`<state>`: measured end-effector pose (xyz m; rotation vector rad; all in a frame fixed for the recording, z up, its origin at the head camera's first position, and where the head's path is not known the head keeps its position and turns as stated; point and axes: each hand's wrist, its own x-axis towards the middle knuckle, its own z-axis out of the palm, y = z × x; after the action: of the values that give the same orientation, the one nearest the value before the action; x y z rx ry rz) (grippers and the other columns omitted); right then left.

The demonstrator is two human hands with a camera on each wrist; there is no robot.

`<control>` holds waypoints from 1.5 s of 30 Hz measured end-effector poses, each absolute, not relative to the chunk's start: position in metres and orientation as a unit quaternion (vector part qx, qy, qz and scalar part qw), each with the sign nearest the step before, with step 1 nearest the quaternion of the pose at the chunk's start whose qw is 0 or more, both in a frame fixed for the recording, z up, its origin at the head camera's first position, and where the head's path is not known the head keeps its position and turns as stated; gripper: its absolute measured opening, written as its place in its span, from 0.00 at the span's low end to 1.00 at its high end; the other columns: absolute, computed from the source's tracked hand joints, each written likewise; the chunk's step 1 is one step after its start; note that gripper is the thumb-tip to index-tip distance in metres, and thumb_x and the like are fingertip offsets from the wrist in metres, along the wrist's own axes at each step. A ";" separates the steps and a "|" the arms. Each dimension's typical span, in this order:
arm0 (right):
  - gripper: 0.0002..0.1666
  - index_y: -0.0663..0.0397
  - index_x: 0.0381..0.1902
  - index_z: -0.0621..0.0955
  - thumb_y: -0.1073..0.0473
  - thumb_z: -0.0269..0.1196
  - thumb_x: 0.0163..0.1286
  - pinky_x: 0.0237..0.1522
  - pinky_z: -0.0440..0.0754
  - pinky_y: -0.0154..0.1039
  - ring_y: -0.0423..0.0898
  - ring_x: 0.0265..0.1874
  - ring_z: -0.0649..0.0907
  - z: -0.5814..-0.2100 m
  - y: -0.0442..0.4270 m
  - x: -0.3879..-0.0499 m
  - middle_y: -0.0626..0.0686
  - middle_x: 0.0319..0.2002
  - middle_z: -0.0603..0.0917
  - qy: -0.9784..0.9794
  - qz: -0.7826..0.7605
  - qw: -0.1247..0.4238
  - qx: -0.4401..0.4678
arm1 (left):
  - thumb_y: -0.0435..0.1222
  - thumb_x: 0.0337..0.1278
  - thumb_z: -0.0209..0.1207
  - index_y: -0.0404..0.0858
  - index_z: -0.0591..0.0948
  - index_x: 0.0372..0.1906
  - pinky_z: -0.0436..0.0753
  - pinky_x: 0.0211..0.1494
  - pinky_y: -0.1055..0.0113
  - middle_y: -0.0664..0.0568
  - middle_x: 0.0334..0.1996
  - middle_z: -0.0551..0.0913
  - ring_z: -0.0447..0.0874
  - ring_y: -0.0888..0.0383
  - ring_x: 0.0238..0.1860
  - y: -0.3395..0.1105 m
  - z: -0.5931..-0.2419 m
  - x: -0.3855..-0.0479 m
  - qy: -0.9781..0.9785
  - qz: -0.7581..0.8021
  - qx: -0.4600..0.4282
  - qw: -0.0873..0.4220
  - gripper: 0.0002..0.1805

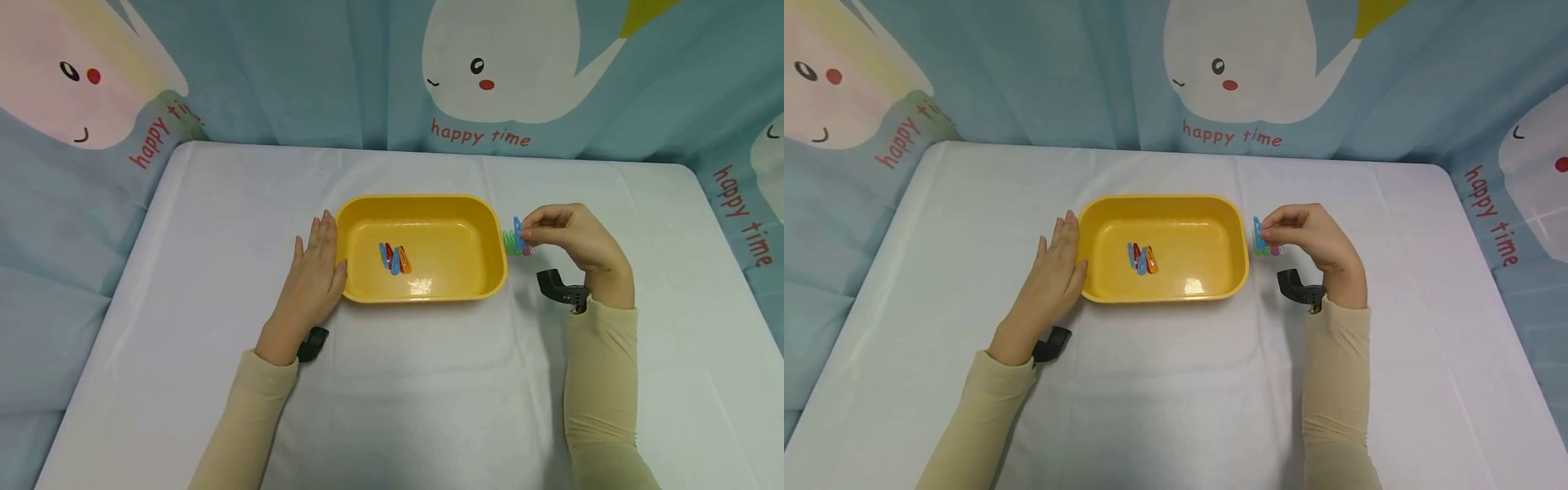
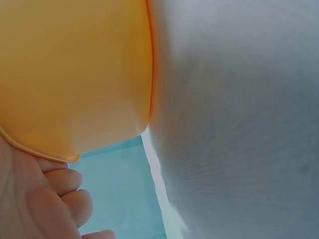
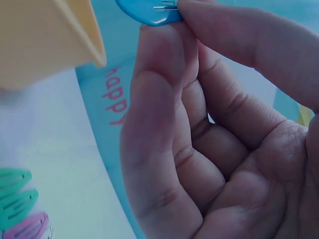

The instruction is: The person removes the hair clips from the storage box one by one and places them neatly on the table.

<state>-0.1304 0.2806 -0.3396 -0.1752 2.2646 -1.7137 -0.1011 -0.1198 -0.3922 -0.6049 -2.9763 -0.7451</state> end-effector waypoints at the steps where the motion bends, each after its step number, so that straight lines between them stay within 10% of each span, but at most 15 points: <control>1: 0.03 0.63 0.33 0.83 0.69 0.62 0.63 0.37 0.80 0.35 0.51 0.28 0.81 -0.341 0.282 -0.130 0.53 0.25 0.85 0.787 -0.597 0.146 -0.058 | 0.40 0.70 0.38 0.28 0.41 0.73 0.40 0.70 0.43 0.42 0.74 0.40 0.38 0.45 0.74 -0.120 -0.392 -0.101 -0.952 -0.238 -0.193 0.007 0.35; 45: 0.04 0.49 0.28 0.86 0.62 0.65 0.62 0.31 0.79 0.27 0.34 0.24 0.79 -0.382 0.328 -0.138 0.38 0.24 0.82 0.839 -0.508 0.140 0.135 | 0.40 0.71 0.38 0.28 0.41 0.73 0.40 0.70 0.43 0.41 0.74 0.41 0.38 0.44 0.73 -0.120 -0.392 -0.101 -0.950 -0.242 -0.196 0.008 0.35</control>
<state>-0.1377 0.3280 -0.3819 0.3903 2.4238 -1.4668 -0.1012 -0.1197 -0.3915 -0.6124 -2.9697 -0.7576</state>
